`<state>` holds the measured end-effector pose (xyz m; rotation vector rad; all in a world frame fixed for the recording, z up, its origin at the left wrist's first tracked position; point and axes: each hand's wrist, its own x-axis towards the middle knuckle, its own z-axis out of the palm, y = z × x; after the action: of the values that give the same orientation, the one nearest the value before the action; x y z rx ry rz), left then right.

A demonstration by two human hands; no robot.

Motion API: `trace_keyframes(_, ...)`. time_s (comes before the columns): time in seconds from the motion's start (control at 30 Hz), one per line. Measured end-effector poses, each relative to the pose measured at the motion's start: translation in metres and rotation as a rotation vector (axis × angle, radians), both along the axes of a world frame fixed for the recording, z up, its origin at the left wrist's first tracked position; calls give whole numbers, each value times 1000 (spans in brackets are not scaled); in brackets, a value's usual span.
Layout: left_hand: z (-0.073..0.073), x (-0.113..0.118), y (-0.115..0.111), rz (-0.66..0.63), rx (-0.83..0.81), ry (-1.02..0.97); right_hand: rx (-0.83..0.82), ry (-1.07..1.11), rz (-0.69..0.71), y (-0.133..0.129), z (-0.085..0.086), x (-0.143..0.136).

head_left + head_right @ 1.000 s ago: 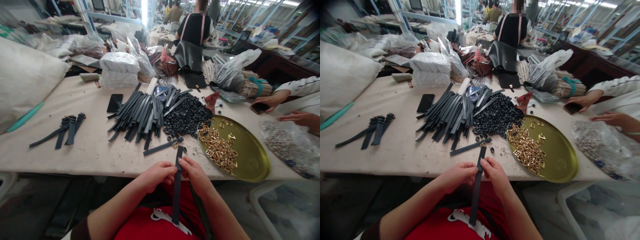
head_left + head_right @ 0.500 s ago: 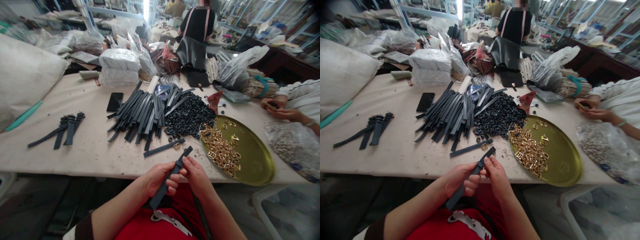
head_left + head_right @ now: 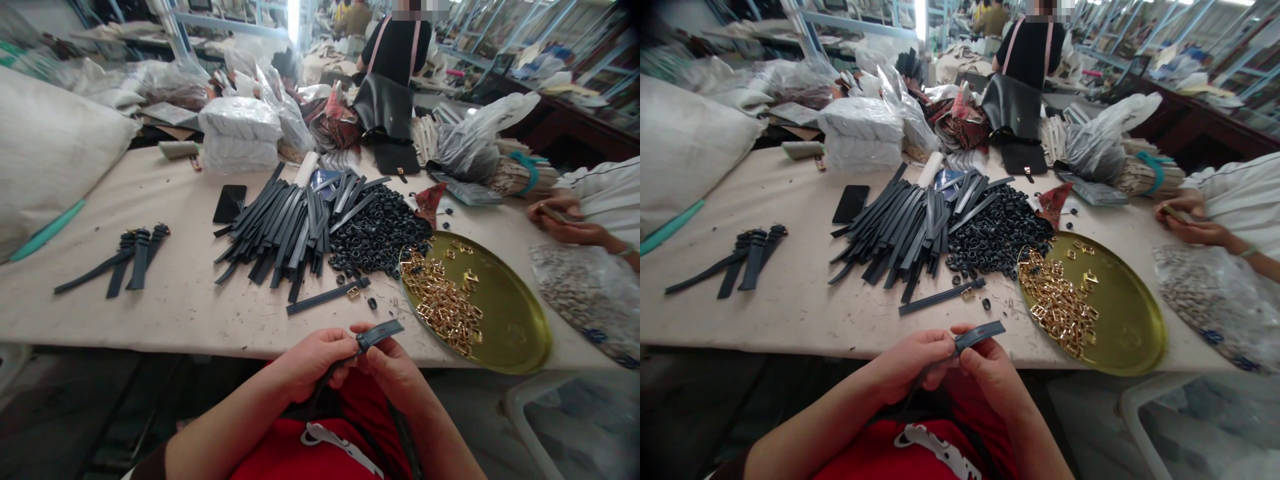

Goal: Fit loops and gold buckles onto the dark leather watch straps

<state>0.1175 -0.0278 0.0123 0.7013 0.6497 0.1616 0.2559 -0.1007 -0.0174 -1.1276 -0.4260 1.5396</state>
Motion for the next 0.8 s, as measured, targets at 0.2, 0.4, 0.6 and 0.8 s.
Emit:
trace_keyframes(0.2, 6, -1, -6, 18, 205, 105, 25, -61, -9, 0, 9, -6)
trace_keyframes(0.4, -14, 0, -17, 129, 1197, 473, -34, -84, -96, -3, 0, -16)
trace_keyframes(0.6, -32, -1, -14, -67, 1655, 534, -73, -90, -221, 0, -9, -28)
trace_keyframes(0.8, -14, 0, -7, -7, 870, 410, -50, -27, -56, -2, -5, -13)
